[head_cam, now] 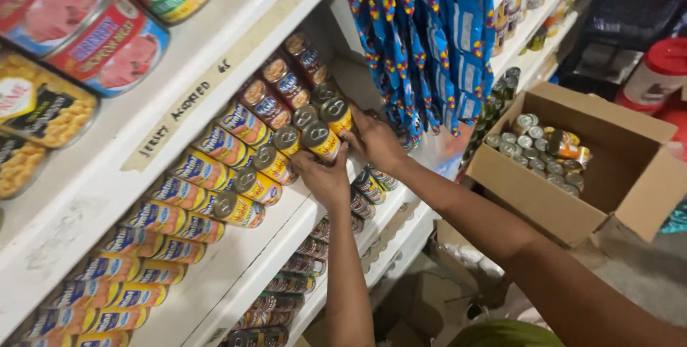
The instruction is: Stocking canned goods from a cardboard box onto grocery store shelves.
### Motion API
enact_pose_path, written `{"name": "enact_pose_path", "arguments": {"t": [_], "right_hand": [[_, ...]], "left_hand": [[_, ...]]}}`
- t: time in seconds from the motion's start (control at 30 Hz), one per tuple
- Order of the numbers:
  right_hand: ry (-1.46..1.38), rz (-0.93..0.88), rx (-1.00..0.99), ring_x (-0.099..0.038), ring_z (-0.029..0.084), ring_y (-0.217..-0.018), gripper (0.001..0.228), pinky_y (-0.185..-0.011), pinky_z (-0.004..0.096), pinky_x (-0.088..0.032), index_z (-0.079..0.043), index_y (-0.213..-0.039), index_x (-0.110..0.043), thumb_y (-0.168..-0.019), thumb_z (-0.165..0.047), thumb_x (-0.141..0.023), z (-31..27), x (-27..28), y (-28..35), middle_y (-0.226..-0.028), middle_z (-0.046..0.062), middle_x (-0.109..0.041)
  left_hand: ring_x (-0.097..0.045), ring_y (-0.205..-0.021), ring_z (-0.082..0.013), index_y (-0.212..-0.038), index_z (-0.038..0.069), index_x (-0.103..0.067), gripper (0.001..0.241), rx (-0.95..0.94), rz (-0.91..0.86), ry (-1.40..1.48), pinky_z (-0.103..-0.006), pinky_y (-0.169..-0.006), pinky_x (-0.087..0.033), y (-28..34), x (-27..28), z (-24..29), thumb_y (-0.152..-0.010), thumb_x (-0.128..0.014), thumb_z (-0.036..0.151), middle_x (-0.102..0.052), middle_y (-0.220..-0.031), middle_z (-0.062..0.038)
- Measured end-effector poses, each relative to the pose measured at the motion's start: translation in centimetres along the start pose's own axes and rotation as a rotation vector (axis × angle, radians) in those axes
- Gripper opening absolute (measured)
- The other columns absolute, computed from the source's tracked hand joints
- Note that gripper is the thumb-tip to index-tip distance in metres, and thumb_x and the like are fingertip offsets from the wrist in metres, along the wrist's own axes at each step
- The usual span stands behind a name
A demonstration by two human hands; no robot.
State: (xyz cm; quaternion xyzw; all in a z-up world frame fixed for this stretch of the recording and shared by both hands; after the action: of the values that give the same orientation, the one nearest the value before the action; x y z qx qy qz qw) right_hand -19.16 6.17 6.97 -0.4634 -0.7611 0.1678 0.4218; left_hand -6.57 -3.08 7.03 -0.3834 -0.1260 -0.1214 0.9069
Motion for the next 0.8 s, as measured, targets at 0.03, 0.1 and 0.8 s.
{"name": "enact_pose_path", "arguments": {"t": [0.03, 0.1, 0.8], "right_hand": [[0.027, -0.014, -0.020, -0.065, 0.047, -0.101, 0.066, -0.086, 0.052, -0.053, 0.003, -0.150, -0.041, -0.099, -0.028, -0.068, 0.4, -0.2, 0.2, -0.114, 0.029, -0.067], [0.060, -0.026, -0.054, -0.066, 0.047, -0.099, 0.065, -0.084, 0.053, -0.053, 0.002, -0.149, -0.042, -0.098, -0.028, -0.068, 0.4, 0.0, 0.5, -0.110, 0.028, -0.067], [0.029, -0.102, 0.072, -0.052, 0.046, -0.130, 0.072, -0.108, 0.052, -0.045, -0.003, -0.158, -0.033, -0.098, -0.029, -0.065, 6.3, 5.9, 15.0, -0.147, 0.027, -0.048]], "left_hand": [[-0.053, -0.104, -0.0437, -0.106, -0.003, -0.047, 0.068, 0.009, -0.002, 0.019, -0.0530, -0.092, -0.043, 0.1, 0.1, 0.2, -0.068, -0.097, 0.025, -0.052, -0.106, -0.023], [-0.054, -0.105, -0.0435, -0.109, -0.003, -0.046, 0.070, 0.020, -0.017, 0.043, -0.0527, -0.093, -0.044, 0.2, 0.1, 0.4, -0.069, -0.097, 0.024, -0.052, -0.108, -0.023], [-0.047, -0.117, -0.0355, -0.126, -0.003, -0.041, 0.063, -0.251, 0.158, -0.177, -0.0500, -0.105, -0.045, 14.3, -4.5, -5.1, -0.087, -0.087, 0.017, -0.043, -0.124, -0.020]]}}
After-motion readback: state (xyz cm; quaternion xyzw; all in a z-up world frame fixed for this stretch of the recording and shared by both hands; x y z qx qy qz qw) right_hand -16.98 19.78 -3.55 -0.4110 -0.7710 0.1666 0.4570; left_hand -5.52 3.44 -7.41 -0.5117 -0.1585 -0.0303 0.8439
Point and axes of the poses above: each hand's wrist, its own y-axis away from the middle knuckle, its own x-axis out of the back of the hand, z = x × y, the point moved 3 cm from there along -y, towards the middle knuckle
